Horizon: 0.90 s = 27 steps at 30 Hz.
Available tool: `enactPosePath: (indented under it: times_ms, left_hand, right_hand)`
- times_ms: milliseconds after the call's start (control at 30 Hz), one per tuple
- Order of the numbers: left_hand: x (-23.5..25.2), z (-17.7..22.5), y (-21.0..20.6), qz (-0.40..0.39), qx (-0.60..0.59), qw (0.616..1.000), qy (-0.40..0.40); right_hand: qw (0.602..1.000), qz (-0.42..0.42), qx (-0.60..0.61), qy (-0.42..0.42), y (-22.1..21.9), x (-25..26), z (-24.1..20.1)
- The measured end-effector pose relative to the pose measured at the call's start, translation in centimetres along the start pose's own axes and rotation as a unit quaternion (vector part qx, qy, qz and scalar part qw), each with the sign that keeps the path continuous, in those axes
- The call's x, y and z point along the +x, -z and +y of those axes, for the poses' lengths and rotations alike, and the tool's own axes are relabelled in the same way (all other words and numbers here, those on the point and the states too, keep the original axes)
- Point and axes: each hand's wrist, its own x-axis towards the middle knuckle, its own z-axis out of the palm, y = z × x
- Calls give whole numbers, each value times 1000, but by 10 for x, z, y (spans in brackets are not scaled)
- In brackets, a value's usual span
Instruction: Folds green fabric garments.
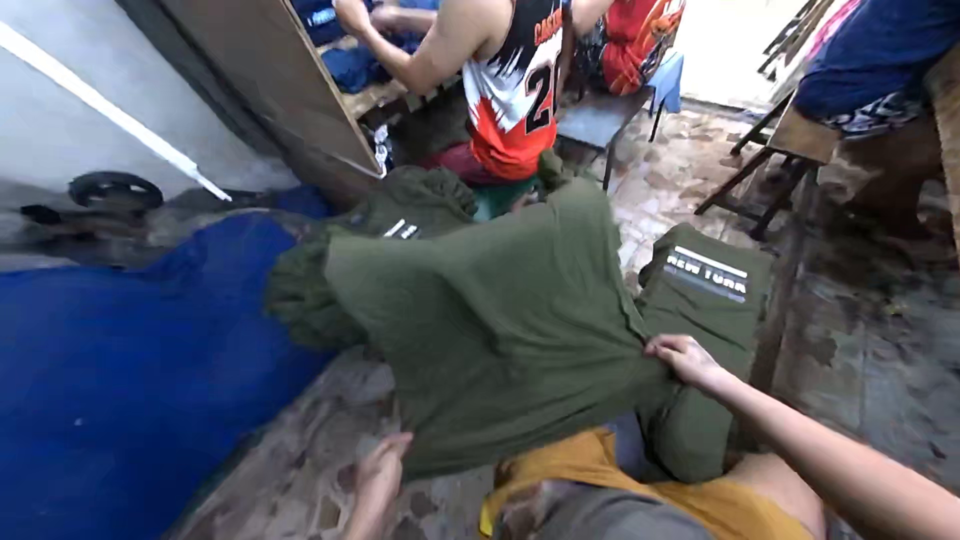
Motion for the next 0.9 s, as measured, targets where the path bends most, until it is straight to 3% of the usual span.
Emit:
enactPosePath:
  times_ms: [33,67,167,267,400,500,667,733,800,900]
  left_hand:
    - [-9,-14,4,7,-29,998,50]
    - [-6,3,12,34,-58,996,54]
    - [-5,90,49,102,-145,983,-40]
    - [41,134,51,125,-180,970,-102]
    - [94,154,52,128,-192,970,-82]
    - [121,178,77,132,-168,969,-122]
    - [93,192,146,84,-98,965,-227]
    - [38,195,152,75,-14,980,-184]
    - [-9,184,157,13,105,987,-123]
    - [-52,151,163,-174,308,934,-45]
  right_hand:
    - [999,-1,1,-38,-1,-4,13]
    - [999,40,23,-17,8,-1,1]
    - [973,163,142,86,41,8,-58]
    - [947,183,232,127,53,68,-101]
    - [955,162,213,126,62,128,-142]
    - [950,171,198,170,73,147,-182]
    - [955,138,53,256,110,85,-240]
    - [950,115,-67,282,118,39,-238]
    - [931,64,-207,292,117,-10,-218]
    - [909,-81,-355,202,98,-72,-168]
